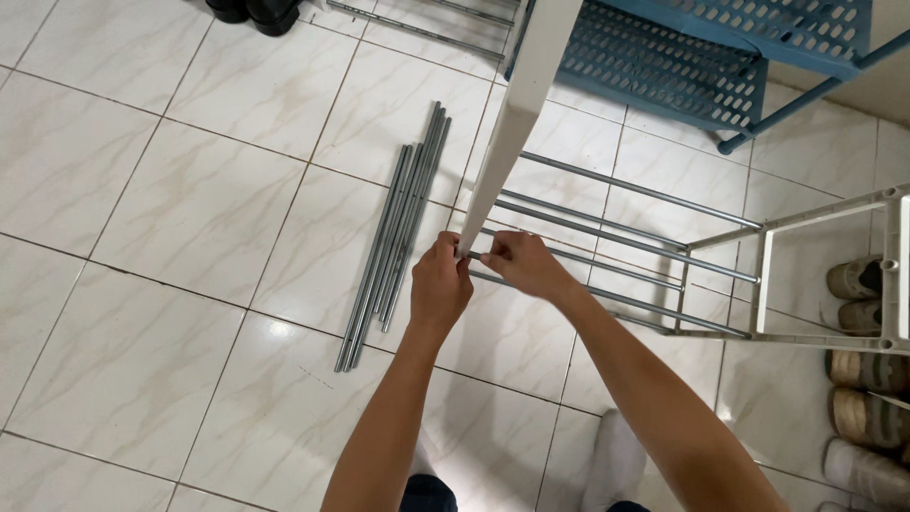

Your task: The person assembles a white plastic shoe rack by inserting metal rods into the side frames. They repeatedly pick up rods from the floor and slide them into the rack slots, working from the bottom upward.

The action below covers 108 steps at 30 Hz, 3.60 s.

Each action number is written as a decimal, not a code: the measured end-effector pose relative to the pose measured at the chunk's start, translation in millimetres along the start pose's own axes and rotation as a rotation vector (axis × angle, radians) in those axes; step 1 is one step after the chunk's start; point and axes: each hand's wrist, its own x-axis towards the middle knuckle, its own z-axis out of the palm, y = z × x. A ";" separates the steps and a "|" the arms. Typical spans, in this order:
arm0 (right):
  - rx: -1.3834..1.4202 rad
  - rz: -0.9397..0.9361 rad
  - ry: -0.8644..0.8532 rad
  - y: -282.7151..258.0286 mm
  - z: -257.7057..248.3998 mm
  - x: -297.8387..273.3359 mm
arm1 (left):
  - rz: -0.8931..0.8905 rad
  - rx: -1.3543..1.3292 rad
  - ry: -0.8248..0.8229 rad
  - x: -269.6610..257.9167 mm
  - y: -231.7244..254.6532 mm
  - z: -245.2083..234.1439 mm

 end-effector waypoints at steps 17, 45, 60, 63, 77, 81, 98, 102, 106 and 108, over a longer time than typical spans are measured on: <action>-0.150 -0.207 0.148 -4.8 9.4 -21.5 | 0.009 0.026 0.027 -1.3 0.2 -0.5; -0.392 -0.339 0.379 -3.6 16.0 -42.3 | 0.092 0.134 0.001 -5.6 -12.1 9.0; -0.221 -0.085 0.082 -32.1 -35.2 -42.5 | 0.051 0.094 0.051 -1.5 -10.9 16.7; -0.341 -0.146 0.111 -11.8 -36.5 -47.9 | 0.073 0.108 0.092 -10.4 -11.7 19.8; -0.355 -0.142 0.669 113.7 -114.5 -182.0 | 0.589 0.250 -0.254 -44.2 128.7 83.8; -0.105 0.091 0.908 166.4 -112.9 -209.9 | 0.742 0.350 -0.340 -34.1 170.6 124.8; 0.180 0.019 0.924 291.7 -135.4 -215.4 | 0.797 0.533 -0.358 -39.4 136.0 249.7; 0.189 -0.061 0.900 293.6 -136.8 -216.5 | 0.873 0.532 -0.329 -32.0 121.1 257.5; 0.181 -0.129 0.882 289.3 -139.4 -218.4 | 0.892 0.520 -0.351 -28.0 123.0 256.4; 0.156 -0.120 0.885 286.7 -140.7 -218.4 | 0.838 0.500 -0.422 -24.3 130.2 252.7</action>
